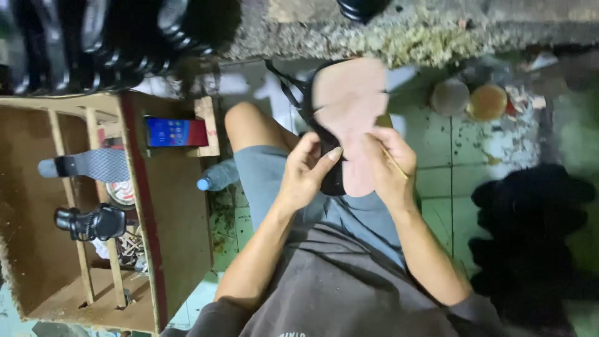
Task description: Applying glue to shoe soles and uppers using a small stick in a shoe manufacturing setting.
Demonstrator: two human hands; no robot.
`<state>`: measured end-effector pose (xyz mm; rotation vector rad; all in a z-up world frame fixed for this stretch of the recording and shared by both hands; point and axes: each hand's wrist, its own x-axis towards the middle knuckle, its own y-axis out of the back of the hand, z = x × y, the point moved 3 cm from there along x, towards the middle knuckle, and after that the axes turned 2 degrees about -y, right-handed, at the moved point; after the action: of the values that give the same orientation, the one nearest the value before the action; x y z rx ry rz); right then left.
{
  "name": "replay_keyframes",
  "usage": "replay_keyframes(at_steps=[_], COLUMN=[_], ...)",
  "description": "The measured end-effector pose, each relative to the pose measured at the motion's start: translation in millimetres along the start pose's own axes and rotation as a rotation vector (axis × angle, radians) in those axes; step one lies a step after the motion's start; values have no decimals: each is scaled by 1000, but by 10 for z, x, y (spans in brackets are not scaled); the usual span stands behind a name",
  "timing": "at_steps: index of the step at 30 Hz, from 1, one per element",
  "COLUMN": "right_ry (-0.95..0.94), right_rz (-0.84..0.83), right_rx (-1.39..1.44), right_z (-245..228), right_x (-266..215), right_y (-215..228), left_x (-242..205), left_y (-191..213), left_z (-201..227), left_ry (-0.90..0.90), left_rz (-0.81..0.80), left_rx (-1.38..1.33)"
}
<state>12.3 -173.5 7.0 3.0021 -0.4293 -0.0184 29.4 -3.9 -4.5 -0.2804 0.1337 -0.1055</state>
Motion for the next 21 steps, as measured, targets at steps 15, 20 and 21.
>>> replay_keyframes(at_steps=[15, 20, 21], right_ry=[-27, -19, 22], right_rz=[6, 35, 14], right_rx=[3, 27, 31], right_z=[55, 15, 2], right_x=[-93, -82, -64], right_y=[-19, 33, 22], left_x=[2737, 2336, 2237], left_y=[2078, 1370, 1382], left_z=[1606, 1825, 1827], left_ry=[-302, -324, -228], left_rz=[261, -43, -16], left_rx=[1241, 1347, 1365])
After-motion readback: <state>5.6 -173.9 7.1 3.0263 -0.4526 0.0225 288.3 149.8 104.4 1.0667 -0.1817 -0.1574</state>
